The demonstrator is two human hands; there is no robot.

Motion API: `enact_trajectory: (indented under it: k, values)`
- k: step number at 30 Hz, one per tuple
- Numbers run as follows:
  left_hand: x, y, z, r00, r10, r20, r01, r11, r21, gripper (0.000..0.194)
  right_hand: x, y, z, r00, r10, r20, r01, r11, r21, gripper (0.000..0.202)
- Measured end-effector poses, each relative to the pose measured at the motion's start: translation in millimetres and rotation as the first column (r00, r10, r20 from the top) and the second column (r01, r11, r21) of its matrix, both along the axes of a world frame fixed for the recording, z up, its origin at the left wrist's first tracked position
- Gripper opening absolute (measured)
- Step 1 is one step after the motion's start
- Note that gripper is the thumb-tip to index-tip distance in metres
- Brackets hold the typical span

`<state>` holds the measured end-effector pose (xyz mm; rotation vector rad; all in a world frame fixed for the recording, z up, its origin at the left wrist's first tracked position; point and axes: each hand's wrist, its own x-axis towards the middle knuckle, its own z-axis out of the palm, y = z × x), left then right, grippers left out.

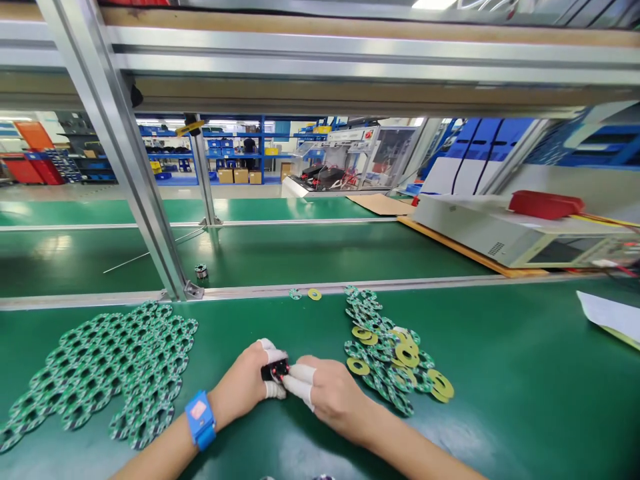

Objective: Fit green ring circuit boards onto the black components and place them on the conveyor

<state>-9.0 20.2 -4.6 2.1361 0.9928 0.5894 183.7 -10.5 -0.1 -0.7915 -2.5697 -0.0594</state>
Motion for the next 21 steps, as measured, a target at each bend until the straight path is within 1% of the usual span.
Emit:
enact_trajectory:
  k: [2,4,6,8,9,10,11,12,13,14,15,16,17,18,19,21]
  values:
    - [-1.0,0.6,-0.9,1.0,-0.001,0.006,0.001,1.0,0.017,0.028,-2.7,-4.7,2.7,0.982,0.088,0.165,-0.092,0.996,0.014,0.033]
    - [-1.4,0.0,-1.2,1.0,0.007,-0.001,-0.007,1.0,0.027,0.027,-8.6,-10.3,4.0,0.948,0.146,0.281,-0.149,0.989,-0.012,0.026]
    - [-1.6,-1.2,-0.8,1.0,0.022,-0.019,-0.021,1.0,0.023,0.026,-13.1,-14.1,6.4,0.941,0.174,0.29,-0.162,0.985,-0.063,0.018]
    - [-1.9,-2.4,-0.5,0.999,0.036,-0.027,-0.036,0.999,0.009,0.027,-11.1,-12.9,13.5,0.968,0.174,0.18,-0.148,0.978,-0.15,0.019]
    - [-2.1,-2.7,-0.8,0.999,0.039,-0.029,-0.039,0.999,-0.001,0.029,-6.7,-9.9,19.6,0.988,0.129,0.085,-0.11,0.975,-0.194,0.023]
    - [-2.5,-2.8,-1.3,0.999,0.042,-0.028,-0.042,0.999,-0.01,0.031,0.0,-5.4,27.4,0.999,0.038,-0.008,-0.039,0.971,-0.237,0.025]
    - [-2.9,-2.7,-2.2,0.999,0.044,-0.025,-0.045,0.999,-0.017,0.034,8.7,0.2,36.6,0.994,-0.085,-0.07,0.061,0.957,-0.283,0.025]
    - [-3.2,-2.3,-3.3,0.999,0.045,-0.022,-0.046,0.999,-0.022,0.037,18.6,6.2,46.6,0.969,-0.234,-0.082,0.197,0.927,-0.318,0.022]
    - [-3.6,-1.8,-4.6,0.999,0.046,-0.017,-0.047,0.999,-0.026,0.04,28.8,12.0,56.4,0.932,-0.364,-0.009,0.338,0.875,-0.345,0.02]
    - [-3.8,-1.2,-5.9,0.999,0.049,-0.013,-0.049,0.998,-0.03,0.042,38.5,17.0,65.1,0.886,-0.446,0.13,0.461,0.814,-0.352,0.018]
    - [-3.8,-0.7,-7.1,0.999,0.052,-0.009,-0.053,0.998,-0.033,0.043,46.7,20.8,72.0,0.826,-0.489,0.281,0.562,0.755,-0.338,0.015]
    - [-3.7,-0.3,-8.2,0.998,0.056,-0.008,-0.056,0.998,-0.036,0.045,53.0,23.1,76.4,0.761,-0.496,0.418,0.632,0.71,-0.31,0.011]
    - [-3.4,-0.1,-8.9,0.998,0.058,-0.007,-0.058,0.998,-0.039,0.046,57.0,24.0,78.2,0.702,-0.486,0.521,0.678,0.68,-0.279,0.009]
    - [-3.1,-0.2,-9.4,0.998,0.057,-0.005,-0.057,0.998,-0.04,0.046,59.0,24.0,77.7,0.657,-0.474,0.586,0.704,0.664,-0.253,0.012]
    - [-2.7,-0.4,-9.5,0.998,0.056,-0.002,-0.056,0.998,-0.041,0.045,59.3,23.3,75.5,0.631,-0.463,0.623,0.716,0.657,-0.236,0.018]
    - [-2.7,-1.0,-8.8,0.999,0.054,0.002,-0.054,0.998,-0.042,0.044,56.8,22.0,69.3,0.611,-0.457,0.647,0.724,0.653,-0.222,0.023]
